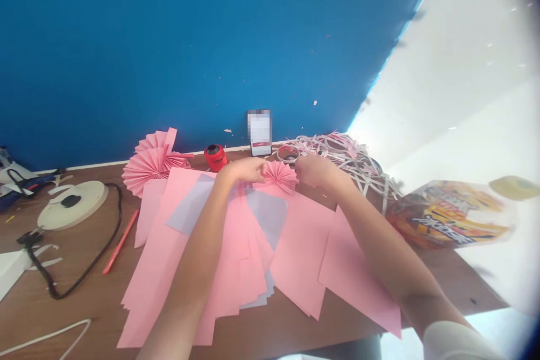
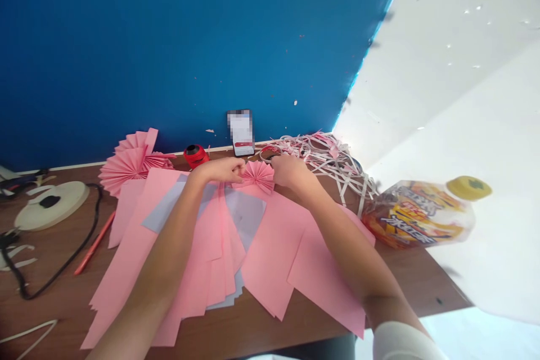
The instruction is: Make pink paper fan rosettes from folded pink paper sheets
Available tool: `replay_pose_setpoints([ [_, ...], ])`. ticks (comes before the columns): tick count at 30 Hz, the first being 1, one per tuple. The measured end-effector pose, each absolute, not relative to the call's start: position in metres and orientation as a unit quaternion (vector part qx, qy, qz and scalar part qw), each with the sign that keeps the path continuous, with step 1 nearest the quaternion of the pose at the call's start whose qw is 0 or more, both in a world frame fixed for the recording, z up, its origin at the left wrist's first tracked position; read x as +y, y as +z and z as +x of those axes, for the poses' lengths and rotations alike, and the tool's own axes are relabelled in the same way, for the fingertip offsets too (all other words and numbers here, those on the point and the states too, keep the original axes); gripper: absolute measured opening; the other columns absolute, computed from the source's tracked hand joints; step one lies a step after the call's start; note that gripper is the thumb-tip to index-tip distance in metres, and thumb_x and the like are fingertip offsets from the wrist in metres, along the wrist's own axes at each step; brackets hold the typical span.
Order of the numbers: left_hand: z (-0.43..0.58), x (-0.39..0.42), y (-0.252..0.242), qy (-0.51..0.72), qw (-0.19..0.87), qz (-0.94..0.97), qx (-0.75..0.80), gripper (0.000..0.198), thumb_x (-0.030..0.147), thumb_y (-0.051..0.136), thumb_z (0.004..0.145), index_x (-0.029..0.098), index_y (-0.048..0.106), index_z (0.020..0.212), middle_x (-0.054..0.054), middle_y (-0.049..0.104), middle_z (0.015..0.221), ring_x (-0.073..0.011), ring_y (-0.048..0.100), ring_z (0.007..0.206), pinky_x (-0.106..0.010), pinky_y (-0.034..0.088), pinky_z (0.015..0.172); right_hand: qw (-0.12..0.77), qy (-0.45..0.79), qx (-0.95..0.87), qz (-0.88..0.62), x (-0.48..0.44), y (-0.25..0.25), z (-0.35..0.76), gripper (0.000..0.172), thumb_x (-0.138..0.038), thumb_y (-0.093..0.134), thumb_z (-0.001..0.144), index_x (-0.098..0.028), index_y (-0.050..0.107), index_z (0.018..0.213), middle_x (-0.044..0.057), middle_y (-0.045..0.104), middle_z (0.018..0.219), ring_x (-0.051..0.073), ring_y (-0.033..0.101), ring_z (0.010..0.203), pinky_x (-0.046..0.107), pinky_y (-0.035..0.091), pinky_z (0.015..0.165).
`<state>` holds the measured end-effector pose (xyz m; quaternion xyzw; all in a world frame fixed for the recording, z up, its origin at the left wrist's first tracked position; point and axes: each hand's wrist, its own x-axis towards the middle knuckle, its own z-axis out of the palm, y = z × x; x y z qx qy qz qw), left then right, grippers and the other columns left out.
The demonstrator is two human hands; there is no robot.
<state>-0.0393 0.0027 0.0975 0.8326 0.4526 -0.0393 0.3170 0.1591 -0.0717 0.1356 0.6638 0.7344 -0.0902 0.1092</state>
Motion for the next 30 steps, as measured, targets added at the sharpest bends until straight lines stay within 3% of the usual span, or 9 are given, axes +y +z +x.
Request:
replay_pose_setpoints([
  [3,0.004,-0.025,0.095,-0.075,0.352,0.871,0.333,0.028,0.042,0.064,0.072,0.02,0.062,0.089,-0.004,0.066,0.092,-0.0182,0.061,0.078,-0.026,0.041,0.063,0.071,-0.035,0.711,0.699,-0.067,0.137,0.172,0.028,-0.016,0.051,0.083,-0.012,0.066,0.107,0.019,0.069,0.093,0.029,0.067,0.09,0.031,0.045,0.071],
  [6,0.057,-0.066,0.073,-0.087,0.387,0.901,0.174,0.054,0.046,0.069,0.069,0.02,0.059,0.115,-0.009,0.063,0.118,-0.0259,0.059,0.107,-0.034,0.046,0.085,0.017,0.008,0.691,0.723,-0.064,0.143,0.18,0.029,-0.018,0.045,0.087,-0.012,0.065,0.107,0.021,0.068,0.098,0.031,0.065,0.093,0.034,0.044,0.072],
  [8,0.082,-0.091,0.054,-0.038,0.316,0.942,0.103,0.075,0.049,0.071,0.066,0.019,0.051,0.132,-0.015,0.046,0.142,-0.0353,0.036,0.136,-0.047,0.033,0.106,-0.016,0.016,0.676,0.736,-0.065,0.149,0.182,0.03,-0.02,0.043,0.088,-0.015,0.064,0.108,0.02,0.067,0.098,0.032,0.064,0.093,0.034,0.043,0.073],
  [10,0.094,-0.108,0.039,-0.017,0.254,0.964,0.079,0.087,0.053,0.069,0.068,0.021,0.04,0.143,-0.017,0.029,0.154,-0.0398,0.016,0.145,-0.058,0.018,0.112,-0.049,0.02,0.661,0.748,-0.065,0.154,0.183,0.031,-0.023,0.041,0.089,-0.017,0.063,0.11,0.019,0.067,0.097,0.031,0.064,0.091,0.034,0.042,0.073],
  [12,0.096,-0.116,0.031,-0.026,0.222,0.973,0.065,0.089,0.055,0.066,0.071,0.022,0.036,0.147,-0.016,0.021,0.157,-0.0409,0.008,0.146,-0.06,0.012,0.112,-0.077,0.017,0.655,0.752,-0.066,0.158,0.182,0.031,-0.026,0.041,0.09,-0.019,0.063,0.11,0.017,0.067,0.096,0.03,0.063,0.089,0.033,0.04,0.072],
  [17,0.091,-0.11,0.031,0.02,0.156,0.986,0.059,0.06,0.05,0.064,0.078,0.024,0.055,0.131,-0.016,0.036,0.148,-0.0402,0.026,0.139,-0.055,0.025,0.106,-0.12,-0.042,0.705,0.698,-0.065,0.166,0.178,0.029,-0.034,0.045,0.09,-0.02,0.066,0.105,0.012,0.068,0.093,0.025,0.061,0.085,0.03,0.038,0.069],
  [21,0.087,-0.094,0.039,0.06,0.181,0.981,0.019,0.019,0.033,0.051,0.089,0.019,0.064,0.094,-0.012,0.061,0.116,-0.0266,0.054,0.108,-0.038,0.038,0.088,-0.174,-0.087,0.726,0.659,-0.07,0.176,0.179,0.027,-0.037,0.048,0.089,-0.021,0.068,0.097,0.006,0.069,0.083,0.02,0.059,0.077,0.027,0.038,0.066],
  [26,0.063,-0.066,0.06,0.116,0.381,0.906,0.145,0.025,0.039,0.054,0.086,0.018,0.053,0.073,-0.001,0.058,0.076,-0.014,0.053,0.071,-0.027,0.033,0.061,-0.373,-0.118,0.702,0.595,-0.09,0.185,0.186,0.036,-0.049,0.043,0.094,-0.02,0.065,0.091,0.003,0.065,0.07,0.016,0.056,0.064,0.027,0.04,0.061],
  [30,0.04,-0.041,0.069,0.217,0.56,0.761,0.244,0.037,0.053,0.062,0.079,0.017,0.053,0.08,0.001,0.053,0.071,-0.0099,0.051,0.059,-0.024,0.034,0.054,-0.532,-0.122,0.655,0.522,-0.104,0.19,0.186,0.039,-0.05,0.037,0.097,-0.021,0.064,0.09,0.003,0.066,0.078,0.015,0.06,0.069,0.028,0.045,0.065],
])
